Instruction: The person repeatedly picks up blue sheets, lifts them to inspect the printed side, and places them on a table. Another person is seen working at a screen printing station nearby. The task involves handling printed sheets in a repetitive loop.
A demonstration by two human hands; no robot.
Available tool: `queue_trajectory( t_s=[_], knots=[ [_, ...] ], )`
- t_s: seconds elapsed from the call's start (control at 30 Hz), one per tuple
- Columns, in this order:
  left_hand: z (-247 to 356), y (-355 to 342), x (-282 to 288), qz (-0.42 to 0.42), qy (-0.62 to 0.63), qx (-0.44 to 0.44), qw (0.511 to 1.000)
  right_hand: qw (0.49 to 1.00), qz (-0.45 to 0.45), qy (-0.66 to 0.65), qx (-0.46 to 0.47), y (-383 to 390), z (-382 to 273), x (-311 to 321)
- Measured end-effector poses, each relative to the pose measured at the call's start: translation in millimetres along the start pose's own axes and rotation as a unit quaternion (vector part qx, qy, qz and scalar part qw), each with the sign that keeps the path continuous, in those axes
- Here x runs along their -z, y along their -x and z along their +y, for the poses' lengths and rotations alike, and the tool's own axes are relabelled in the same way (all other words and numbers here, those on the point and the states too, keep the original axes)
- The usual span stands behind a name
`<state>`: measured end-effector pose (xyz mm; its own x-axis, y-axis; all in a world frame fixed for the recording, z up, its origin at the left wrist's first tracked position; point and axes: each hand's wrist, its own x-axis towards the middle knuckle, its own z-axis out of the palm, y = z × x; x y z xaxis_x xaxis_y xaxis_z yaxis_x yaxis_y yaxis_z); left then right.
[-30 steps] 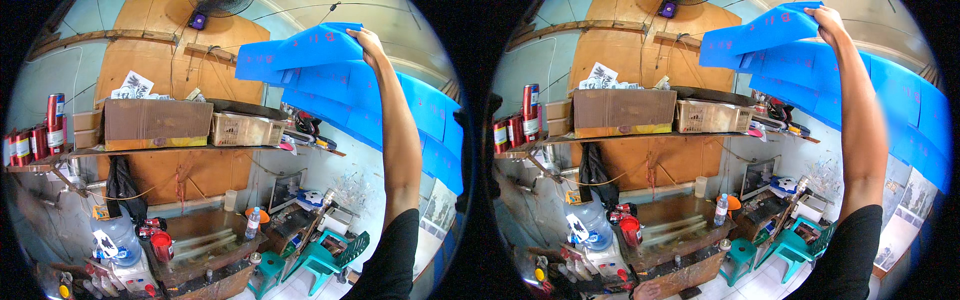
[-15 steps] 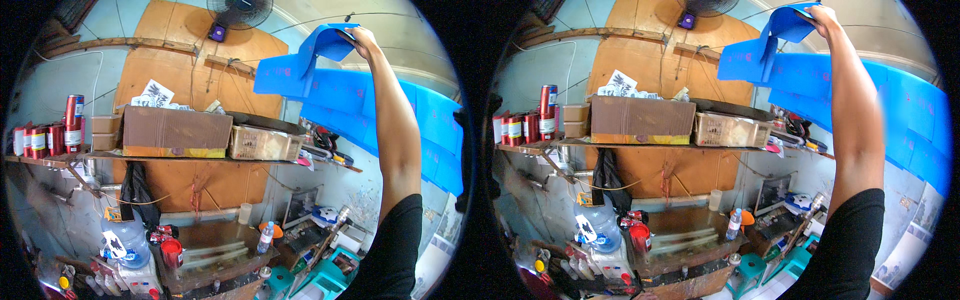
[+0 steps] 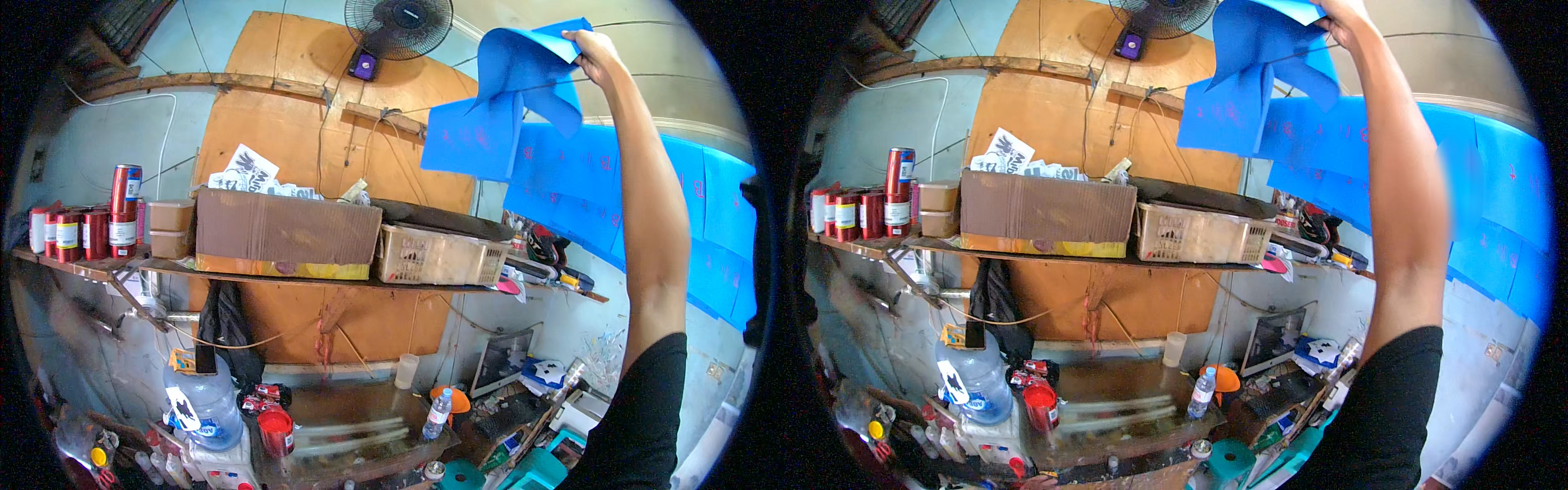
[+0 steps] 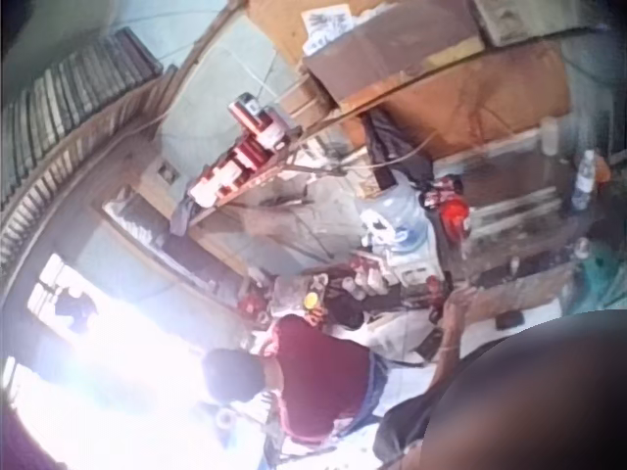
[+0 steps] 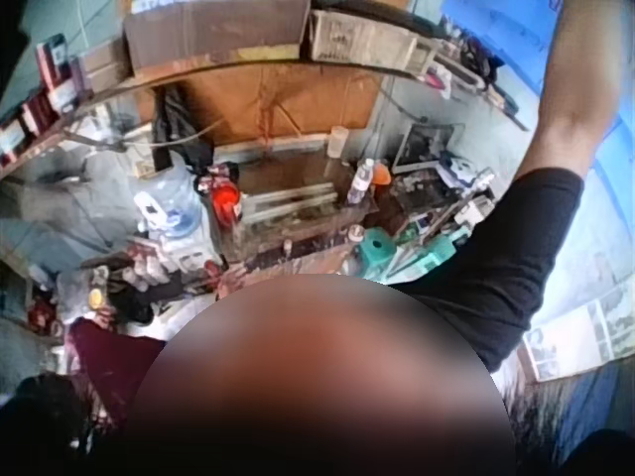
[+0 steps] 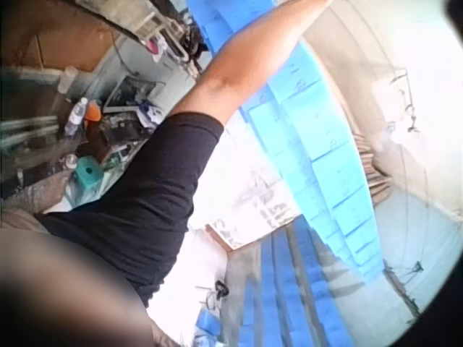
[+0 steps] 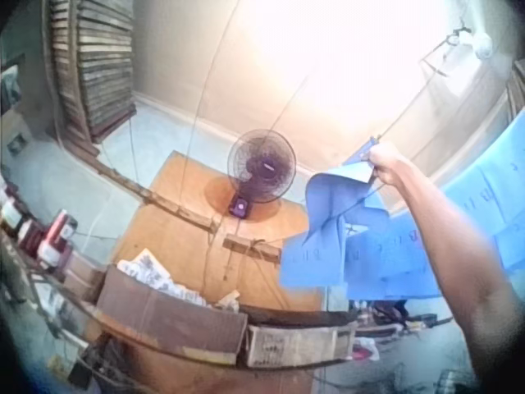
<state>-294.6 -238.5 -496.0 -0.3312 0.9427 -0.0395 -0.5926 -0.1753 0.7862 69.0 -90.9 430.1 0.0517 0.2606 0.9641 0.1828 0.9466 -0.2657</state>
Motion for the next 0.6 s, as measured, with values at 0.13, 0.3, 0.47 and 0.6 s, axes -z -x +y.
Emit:
queue_trajectory(
  t_s=[0.13, 0.3, 0.47, 0.6],
  knots=[
    [-2, 4, 6, -0.028, 0.061, 0.002, 0.998, 0.997, -0.050, 0.065, 0.011, 50, -25, 20],
    [16, 20, 19, -0.082, 0.066, 0.073, 0.992, 0.982, 0.004, 0.188, 0.000, 91, -39, 41],
    [30, 34, 24, -0.090, 0.066, 0.073, 0.991, 0.985, -0.028, 0.148, -0.088, 63, -45, 50],
    [32, 44, 23, -0.073, 0.042, 0.071, 0.994, 0.993, -0.021, 0.064, -0.093, 31, -41, 46]
  ],
)
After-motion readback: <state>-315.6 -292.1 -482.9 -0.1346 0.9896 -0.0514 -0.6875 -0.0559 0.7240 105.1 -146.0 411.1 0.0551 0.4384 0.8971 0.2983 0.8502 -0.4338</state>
